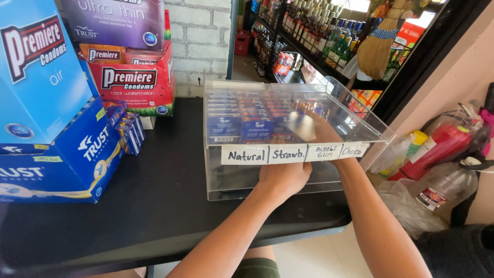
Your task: The person organizes small boxes of condoms by taking them from a larger display box and placing them into a clear acrylic display case. They arrange the boxes in rows within the case, which has labels for different flavors.
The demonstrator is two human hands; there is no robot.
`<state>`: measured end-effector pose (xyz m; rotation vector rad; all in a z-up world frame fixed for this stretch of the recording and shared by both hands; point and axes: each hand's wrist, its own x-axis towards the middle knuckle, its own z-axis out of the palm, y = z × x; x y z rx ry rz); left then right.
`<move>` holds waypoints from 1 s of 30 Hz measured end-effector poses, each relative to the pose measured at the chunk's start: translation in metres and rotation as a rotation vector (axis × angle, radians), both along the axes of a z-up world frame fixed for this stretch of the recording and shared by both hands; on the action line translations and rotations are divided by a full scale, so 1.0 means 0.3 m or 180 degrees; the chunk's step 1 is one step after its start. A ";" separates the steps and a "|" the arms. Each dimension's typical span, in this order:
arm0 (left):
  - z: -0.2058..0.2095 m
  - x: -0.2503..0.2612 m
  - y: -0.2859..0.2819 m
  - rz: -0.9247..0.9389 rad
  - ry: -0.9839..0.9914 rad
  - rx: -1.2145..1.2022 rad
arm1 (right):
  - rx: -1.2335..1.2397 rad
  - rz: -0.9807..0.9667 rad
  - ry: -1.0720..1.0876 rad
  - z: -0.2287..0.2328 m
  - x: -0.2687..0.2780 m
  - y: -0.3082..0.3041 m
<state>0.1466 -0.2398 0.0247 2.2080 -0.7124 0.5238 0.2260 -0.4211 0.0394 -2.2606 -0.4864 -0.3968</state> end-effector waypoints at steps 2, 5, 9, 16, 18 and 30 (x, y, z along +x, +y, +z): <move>-0.004 -0.001 -0.002 0.0048 -0.0092 0.0054 | 0.0059 -0.0038 0.0101 -0.001 0.005 -0.007; -0.006 -0.002 -0.003 0.0055 -0.0098 -0.0091 | -0.0052 -0.0244 0.0220 -0.037 0.064 -0.054; -0.007 -0.001 -0.002 0.0088 -0.0091 -0.0024 | -0.0543 -0.0088 -0.0151 -0.098 0.155 -0.119; 0.013 -0.023 0.012 0.0014 -0.0045 -0.0211 | -0.0311 -0.0483 -0.0019 -0.034 -0.017 0.015; 0.013 -0.029 0.015 0.0008 -0.0190 -0.0231 | -0.0553 -0.0615 -0.0094 -0.014 -0.095 0.036; 0.012 -0.162 0.181 -0.0525 -0.0305 0.0061 | -0.0530 -0.0705 -0.0546 0.034 -0.367 0.139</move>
